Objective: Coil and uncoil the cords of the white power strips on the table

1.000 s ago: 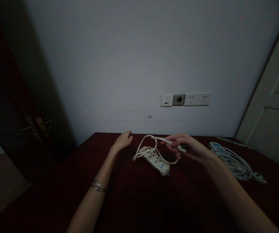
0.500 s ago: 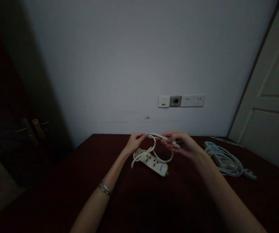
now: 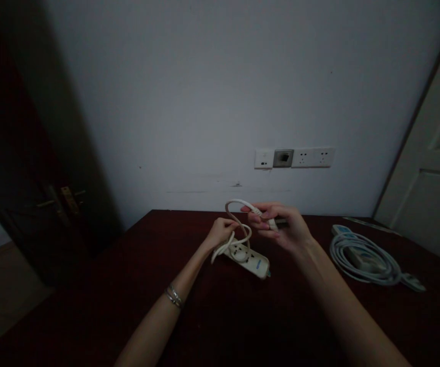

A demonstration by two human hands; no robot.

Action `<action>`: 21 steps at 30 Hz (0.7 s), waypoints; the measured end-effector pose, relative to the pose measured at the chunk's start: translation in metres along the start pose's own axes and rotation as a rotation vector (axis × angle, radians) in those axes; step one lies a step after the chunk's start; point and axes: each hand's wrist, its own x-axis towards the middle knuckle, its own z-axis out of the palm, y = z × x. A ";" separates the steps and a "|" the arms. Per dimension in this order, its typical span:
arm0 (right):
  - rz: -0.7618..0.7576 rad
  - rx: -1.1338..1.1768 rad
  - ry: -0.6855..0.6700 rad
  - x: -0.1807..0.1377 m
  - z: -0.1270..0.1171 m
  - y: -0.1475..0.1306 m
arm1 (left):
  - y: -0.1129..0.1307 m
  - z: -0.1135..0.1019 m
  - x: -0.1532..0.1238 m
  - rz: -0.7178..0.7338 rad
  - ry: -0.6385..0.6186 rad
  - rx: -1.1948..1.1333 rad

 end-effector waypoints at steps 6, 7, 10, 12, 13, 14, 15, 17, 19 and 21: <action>-0.119 -0.017 0.102 -0.014 0.000 -0.020 | -0.012 -0.009 0.006 -0.039 0.042 0.054; -0.139 -0.026 0.117 -0.016 0.000 -0.024 | -0.015 -0.009 0.006 -0.041 0.040 0.053; -0.209 -0.055 0.158 -0.025 0.000 -0.033 | -0.018 -0.005 0.007 -0.053 0.027 0.054; -0.263 -0.082 0.186 -0.032 0.001 -0.039 | -0.016 -0.004 0.007 -0.041 0.026 0.059; -0.289 -0.100 0.202 -0.035 0.001 -0.042 | -0.015 -0.003 0.007 -0.028 0.032 0.061; -0.314 -0.125 0.218 -0.039 0.001 -0.044 | -0.013 -0.003 0.007 -0.014 0.040 0.063; -0.336 -0.153 0.232 -0.042 0.001 -0.047 | -0.011 -0.003 0.007 -0.002 0.049 0.066; -0.373 -0.215 0.257 -0.048 0.001 -0.051 | -0.007 -0.004 0.006 0.008 0.058 0.079; -0.402 -0.288 0.286 -0.051 0.002 -0.053 | -0.005 -0.005 0.005 0.009 0.067 0.095; -0.422 -0.368 0.325 -0.053 0.003 -0.055 | -0.005 -0.006 0.004 0.018 0.090 0.097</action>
